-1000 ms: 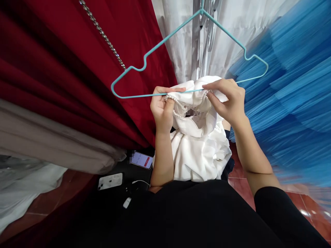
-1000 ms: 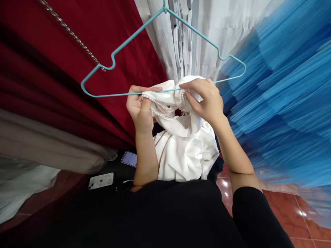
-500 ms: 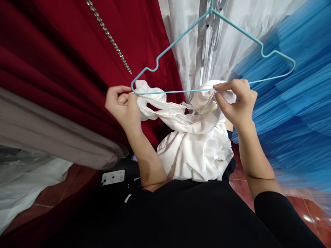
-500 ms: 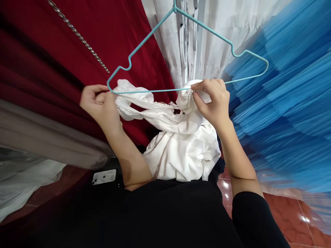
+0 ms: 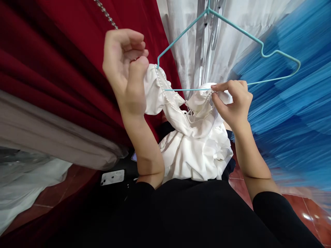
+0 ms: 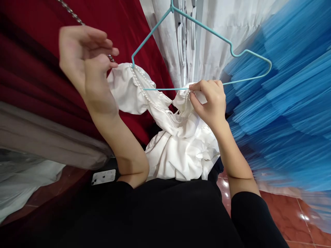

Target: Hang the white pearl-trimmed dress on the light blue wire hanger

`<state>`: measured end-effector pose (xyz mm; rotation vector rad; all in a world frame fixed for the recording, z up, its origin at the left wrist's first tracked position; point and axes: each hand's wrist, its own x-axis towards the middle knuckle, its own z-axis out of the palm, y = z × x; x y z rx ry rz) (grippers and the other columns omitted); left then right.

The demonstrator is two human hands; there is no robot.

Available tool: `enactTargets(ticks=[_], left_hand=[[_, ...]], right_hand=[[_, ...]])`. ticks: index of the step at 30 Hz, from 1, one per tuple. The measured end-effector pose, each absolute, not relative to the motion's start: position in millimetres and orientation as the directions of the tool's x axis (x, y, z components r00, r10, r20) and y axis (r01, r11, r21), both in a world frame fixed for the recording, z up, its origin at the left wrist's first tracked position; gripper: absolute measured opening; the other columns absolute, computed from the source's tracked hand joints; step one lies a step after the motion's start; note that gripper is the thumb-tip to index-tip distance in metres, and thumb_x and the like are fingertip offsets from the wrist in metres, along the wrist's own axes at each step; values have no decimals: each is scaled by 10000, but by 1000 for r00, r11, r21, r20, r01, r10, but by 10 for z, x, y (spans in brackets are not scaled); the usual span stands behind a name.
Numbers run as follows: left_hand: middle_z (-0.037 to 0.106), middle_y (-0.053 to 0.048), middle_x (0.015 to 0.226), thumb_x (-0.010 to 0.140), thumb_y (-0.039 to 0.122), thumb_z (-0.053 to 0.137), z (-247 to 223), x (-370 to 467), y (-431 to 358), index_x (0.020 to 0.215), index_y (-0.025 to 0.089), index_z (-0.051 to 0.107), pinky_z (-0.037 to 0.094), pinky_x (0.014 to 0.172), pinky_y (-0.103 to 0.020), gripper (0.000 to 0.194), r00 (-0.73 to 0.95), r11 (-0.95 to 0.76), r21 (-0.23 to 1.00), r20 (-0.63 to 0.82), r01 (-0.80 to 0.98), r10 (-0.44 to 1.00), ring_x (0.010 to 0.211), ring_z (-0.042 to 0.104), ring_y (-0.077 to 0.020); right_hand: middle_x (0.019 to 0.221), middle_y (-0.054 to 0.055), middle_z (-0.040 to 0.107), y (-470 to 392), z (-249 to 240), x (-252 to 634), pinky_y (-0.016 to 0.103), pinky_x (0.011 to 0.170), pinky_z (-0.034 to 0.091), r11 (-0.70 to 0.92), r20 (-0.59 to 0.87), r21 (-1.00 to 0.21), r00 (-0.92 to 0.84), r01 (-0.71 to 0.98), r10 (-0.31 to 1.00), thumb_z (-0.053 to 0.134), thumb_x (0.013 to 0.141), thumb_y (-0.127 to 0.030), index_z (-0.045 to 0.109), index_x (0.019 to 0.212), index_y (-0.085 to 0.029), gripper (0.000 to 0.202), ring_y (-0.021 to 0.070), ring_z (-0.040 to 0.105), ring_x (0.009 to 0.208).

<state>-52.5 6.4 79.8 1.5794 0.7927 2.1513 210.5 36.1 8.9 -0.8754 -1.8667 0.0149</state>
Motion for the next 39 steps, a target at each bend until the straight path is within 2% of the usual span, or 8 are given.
enactTargets(ticks=[2,5,7,10,14,19,27,39], left_hand=[[684,-47,945,920,123,634,678,-420,-102,982,165,772,565,813,-293,158,-354,-872,474,841,123,408,867,639,-172],[745,-49,757,1039,352,515,353,-266,-185,843,210,789,533,564,-271,366,-120,-569,822,563,-25,818,656,680,-158],[794,-99,840,1007,501,604,114,-153,-97,950,171,789,592,612,-284,383,61,-257,965,259,-50,964,705,749,-189],[786,-119,1160,958,587,667,-124,27,112,1160,207,697,633,944,-353,432,-52,-319,893,319,-317,946,1062,778,-235],[734,-77,1206,993,573,608,-150,209,200,1055,242,600,529,1153,-421,338,-166,-464,724,446,-511,879,1348,659,-259],[639,-33,955,1007,585,559,-84,266,74,943,261,501,576,960,-365,336,-220,-489,753,438,-440,872,1234,693,-247],[561,-22,820,963,508,648,7,185,-11,894,249,477,552,746,-285,318,-260,-499,725,426,-475,867,1010,711,-218],[571,-15,799,950,441,703,33,177,-43,867,226,538,561,706,-267,283,-267,-500,672,426,-547,864,961,731,-216]], right_hand=[[1060,1,767,372,64,2106,580,1090,483,735,791,-389,-207,555,576,561,980,-319,699,1065,-314,162,253,714,989],[1062,-6,766,383,32,2103,582,1091,489,741,802,-394,-190,544,566,570,978,-338,697,1070,-317,157,253,715,1004],[1057,-1,766,385,25,2100,583,1087,491,742,807,-396,-180,542,562,573,980,-353,694,1056,-311,148,256,715,1005],[1065,11,769,380,53,2095,574,1069,497,754,815,-374,-197,540,545,587,976,-356,688,1032,-298,128,254,718,991],[1066,8,772,353,116,2086,582,1073,496,768,830,-291,-249,570,499,605,960,-353,692,977,-297,105,261,721,1018],[1176,15,724,250,-23,2197,608,1044,513,750,950,-147,-118,644,288,690,882,-354,743,904,-317,69,324,656,1231],[698,23,723,323,95,2920,337,569,465,532,774,-629,388,567,501,704,755,-148,771,782,-231,110,159,635,594],[610,4,689,614,901,2892,259,535,311,443,839,-488,264,752,476,688,613,1,746,668,-165,184,104,555,537]])
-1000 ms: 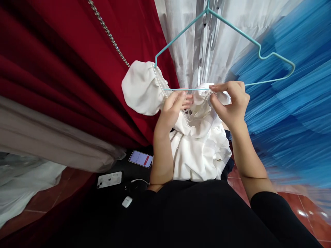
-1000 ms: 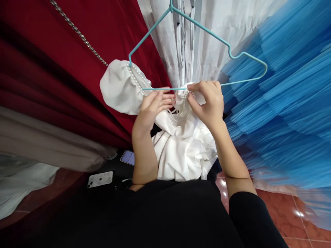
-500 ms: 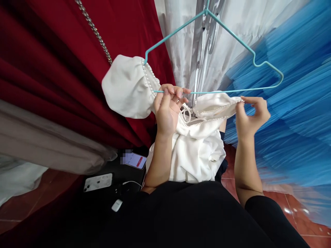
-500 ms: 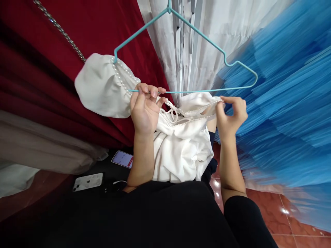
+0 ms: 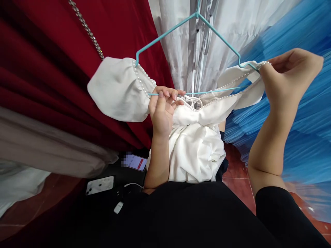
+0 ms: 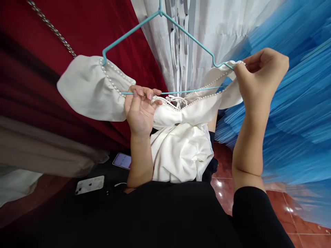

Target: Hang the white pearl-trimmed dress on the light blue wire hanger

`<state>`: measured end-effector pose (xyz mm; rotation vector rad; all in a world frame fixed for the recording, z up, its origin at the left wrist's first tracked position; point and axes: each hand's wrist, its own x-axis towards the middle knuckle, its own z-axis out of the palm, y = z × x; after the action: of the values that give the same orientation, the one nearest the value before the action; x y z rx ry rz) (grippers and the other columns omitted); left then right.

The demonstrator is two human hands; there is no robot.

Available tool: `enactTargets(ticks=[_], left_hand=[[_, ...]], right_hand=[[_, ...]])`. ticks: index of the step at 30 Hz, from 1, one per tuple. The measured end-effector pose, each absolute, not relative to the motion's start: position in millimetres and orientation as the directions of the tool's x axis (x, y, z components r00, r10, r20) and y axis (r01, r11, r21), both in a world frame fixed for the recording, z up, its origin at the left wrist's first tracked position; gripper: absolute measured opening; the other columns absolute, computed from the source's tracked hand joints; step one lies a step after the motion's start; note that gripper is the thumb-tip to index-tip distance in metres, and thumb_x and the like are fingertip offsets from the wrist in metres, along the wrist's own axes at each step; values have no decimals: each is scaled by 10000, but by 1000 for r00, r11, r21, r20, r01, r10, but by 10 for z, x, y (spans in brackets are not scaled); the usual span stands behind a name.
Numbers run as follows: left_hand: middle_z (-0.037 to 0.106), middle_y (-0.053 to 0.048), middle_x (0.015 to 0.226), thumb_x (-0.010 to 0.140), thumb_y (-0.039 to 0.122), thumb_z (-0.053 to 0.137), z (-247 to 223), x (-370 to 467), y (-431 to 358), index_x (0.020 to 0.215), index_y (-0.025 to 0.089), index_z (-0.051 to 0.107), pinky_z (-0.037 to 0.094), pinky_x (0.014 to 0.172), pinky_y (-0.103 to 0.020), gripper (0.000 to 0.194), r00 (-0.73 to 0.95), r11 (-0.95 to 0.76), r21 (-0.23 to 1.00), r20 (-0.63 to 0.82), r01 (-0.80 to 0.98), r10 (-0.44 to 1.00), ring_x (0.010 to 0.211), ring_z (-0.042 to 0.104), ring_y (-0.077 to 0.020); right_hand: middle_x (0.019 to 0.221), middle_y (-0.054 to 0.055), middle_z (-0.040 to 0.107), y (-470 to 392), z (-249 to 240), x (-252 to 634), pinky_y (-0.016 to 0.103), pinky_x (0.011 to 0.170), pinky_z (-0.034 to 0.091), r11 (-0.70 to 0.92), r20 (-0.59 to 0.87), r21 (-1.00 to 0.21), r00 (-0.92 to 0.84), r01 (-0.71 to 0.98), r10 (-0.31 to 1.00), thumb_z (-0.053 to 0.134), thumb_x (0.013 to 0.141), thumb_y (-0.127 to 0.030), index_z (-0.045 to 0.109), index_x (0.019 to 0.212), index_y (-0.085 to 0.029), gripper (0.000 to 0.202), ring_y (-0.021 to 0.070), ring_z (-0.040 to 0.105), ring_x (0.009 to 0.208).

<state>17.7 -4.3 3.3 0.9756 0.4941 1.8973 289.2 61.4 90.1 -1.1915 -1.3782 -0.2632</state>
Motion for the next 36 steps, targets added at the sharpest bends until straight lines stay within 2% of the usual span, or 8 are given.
enactTargets(ticks=[9,17,21,23,26,30,33,36], left_hand=[[576,-14,812,947,479,694,19,223,-52,874,228,521,570,726,-271,313,-266,-501,698,426,-512,865,1006,734,-228],[600,-26,808,958,452,685,-8,180,-16,870,228,545,572,717,-277,277,-253,-492,685,425,-537,869,1008,734,-228],[618,-26,807,964,447,674,-3,190,-11,870,230,543,575,720,-269,270,-256,-490,692,420,-529,870,1014,744,-225],[647,-25,820,970,452,666,-11,176,-4,872,230,538,581,753,-265,274,-266,-492,709,414,-506,870,1031,751,-219],[744,-48,961,986,474,634,-52,109,1,943,226,578,594,854,-289,258,-259,-456,770,376,-447,890,1055,765,-216],[791,-102,1087,1001,513,599,-102,-13,-55,1059,191,686,601,897,-335,338,-227,-336,908,283,-249,932,987,780,-225],[769,-83,934,987,364,652,-48,-73,-130,965,153,730,578,846,-311,226,-437,-553,832,479,-52,761,887,745,-191],[713,-52,991,912,172,735,88,-143,-154,960,149,713,538,946,-323,58,-608,-805,548,725,226,323,993,682,-178]], right_hand=[[583,-43,594,736,967,2505,254,569,351,565,832,-479,141,672,537,657,623,-36,731,688,-187,180,77,530,551],[623,-52,537,281,882,2337,256,533,308,736,872,-463,106,494,478,674,773,-90,691,760,-177,90,57,459,545],[887,21,717,229,583,2097,350,766,515,799,819,-333,-267,501,508,658,905,-223,729,976,-238,101,167,643,828],[1005,41,743,271,363,1956,413,894,508,814,754,-222,-436,537,492,637,944,-277,720,1098,-249,177,214,654,959],[971,25,735,325,94,1788,423,882,452,736,756,-128,-415,665,507,557,993,-287,705,1202,-258,258,219,621,909],[993,16,721,329,-25,1683,415,923,410,686,782,-178,-322,706,534,475,1044,-303,706,1243,-288,305,210,594,941],[1020,4,714,327,-45,1665,420,955,398,699,795,-200,-303,686,525,449,1051,-286,700,1267,-320,333,197,580,942],[1044,-6,717,335,-64,1691,440,978,402,708,800,-198,-305,678,517,461,1034,-255,687,1311,-372,376,196,578,936]])
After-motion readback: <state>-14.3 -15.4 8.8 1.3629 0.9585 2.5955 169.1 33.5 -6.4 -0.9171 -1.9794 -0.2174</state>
